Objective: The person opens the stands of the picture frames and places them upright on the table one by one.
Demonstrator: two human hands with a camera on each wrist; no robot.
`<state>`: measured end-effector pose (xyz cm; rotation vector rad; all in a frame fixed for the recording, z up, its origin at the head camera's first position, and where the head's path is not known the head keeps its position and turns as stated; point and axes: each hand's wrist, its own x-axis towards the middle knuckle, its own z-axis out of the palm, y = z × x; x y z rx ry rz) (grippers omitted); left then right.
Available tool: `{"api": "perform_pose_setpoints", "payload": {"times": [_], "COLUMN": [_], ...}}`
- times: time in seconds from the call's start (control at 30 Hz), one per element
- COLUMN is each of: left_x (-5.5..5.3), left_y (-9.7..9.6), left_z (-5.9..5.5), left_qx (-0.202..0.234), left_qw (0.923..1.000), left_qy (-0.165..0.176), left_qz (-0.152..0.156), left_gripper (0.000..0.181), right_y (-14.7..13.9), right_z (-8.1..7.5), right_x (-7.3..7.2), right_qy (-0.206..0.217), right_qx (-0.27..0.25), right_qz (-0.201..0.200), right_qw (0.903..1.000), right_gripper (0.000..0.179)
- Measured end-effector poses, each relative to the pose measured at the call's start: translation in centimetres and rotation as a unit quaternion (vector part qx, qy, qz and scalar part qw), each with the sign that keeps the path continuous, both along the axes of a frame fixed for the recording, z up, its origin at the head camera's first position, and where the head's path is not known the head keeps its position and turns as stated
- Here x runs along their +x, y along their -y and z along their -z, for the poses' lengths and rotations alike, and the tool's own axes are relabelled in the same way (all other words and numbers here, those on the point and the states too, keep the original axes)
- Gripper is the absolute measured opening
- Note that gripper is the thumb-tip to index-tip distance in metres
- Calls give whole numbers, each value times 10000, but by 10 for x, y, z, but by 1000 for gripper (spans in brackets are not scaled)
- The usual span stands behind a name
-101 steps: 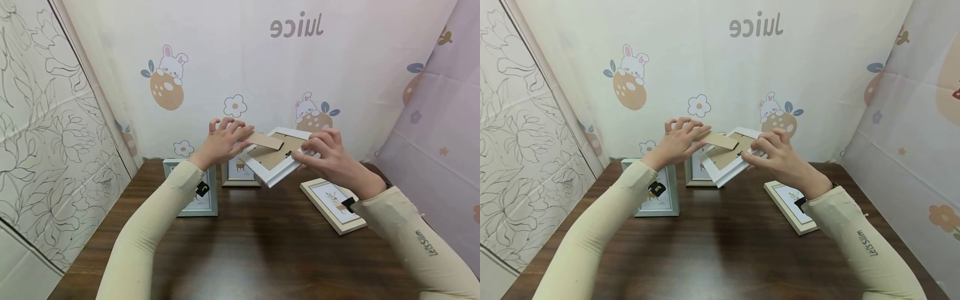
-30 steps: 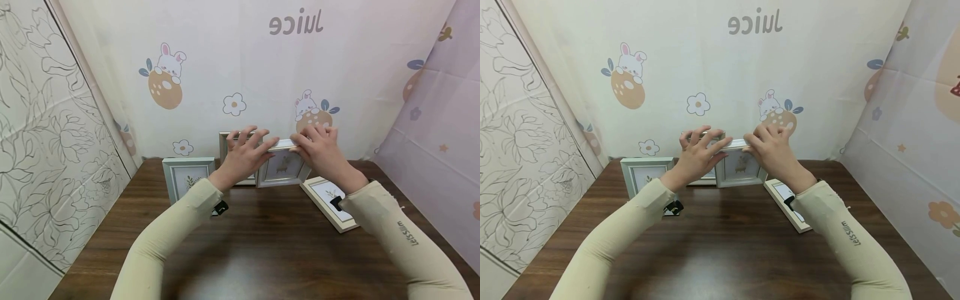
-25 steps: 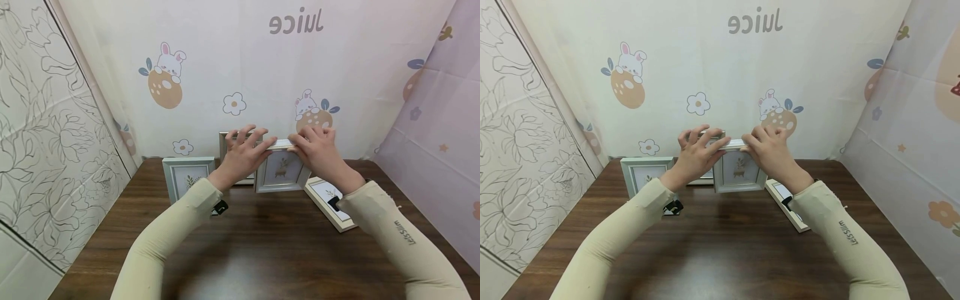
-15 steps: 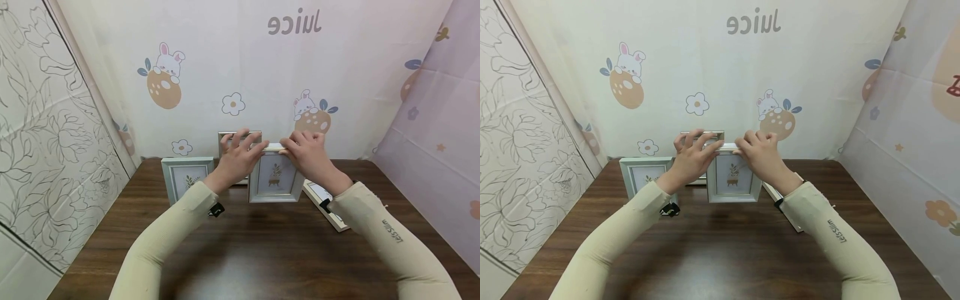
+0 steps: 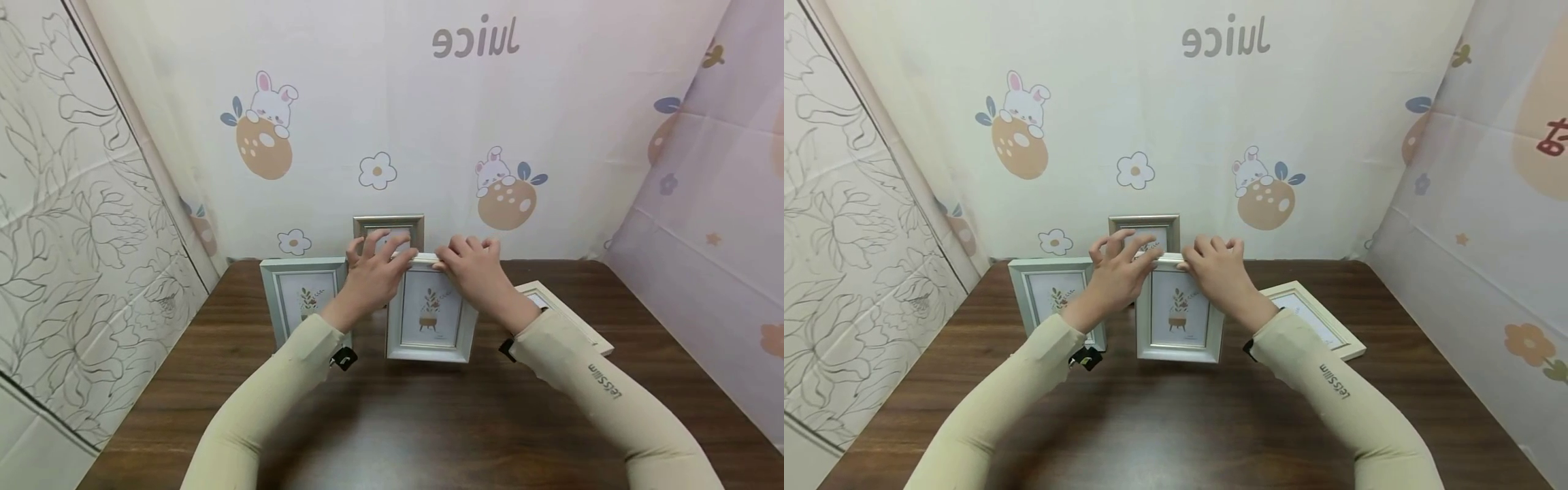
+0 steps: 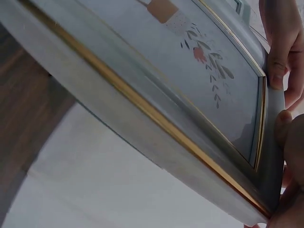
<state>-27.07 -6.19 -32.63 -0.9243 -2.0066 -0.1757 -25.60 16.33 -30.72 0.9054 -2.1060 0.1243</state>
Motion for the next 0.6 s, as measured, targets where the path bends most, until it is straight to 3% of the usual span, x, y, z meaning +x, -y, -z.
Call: {"api": "perform_pose_setpoints", "payload": {"times": [0.37, 0.6], "left_x": [10, 10], "left_y": [12, 15], "left_z": [25, 27], "left_qx": [104, 239], "left_qw": [9993, 9993], "left_qy": [341, 254], "left_qz": [66, 122], "left_gripper": [20, 20], "right_y": [11, 15], "right_z": [21, 20], "right_x": [6, 6], "right_qy": [511, 483], "right_qx": [108, 113], "right_qz": [-17, -69], "right_qw": [9986, 9987], "right_gripper": [57, 60]}}
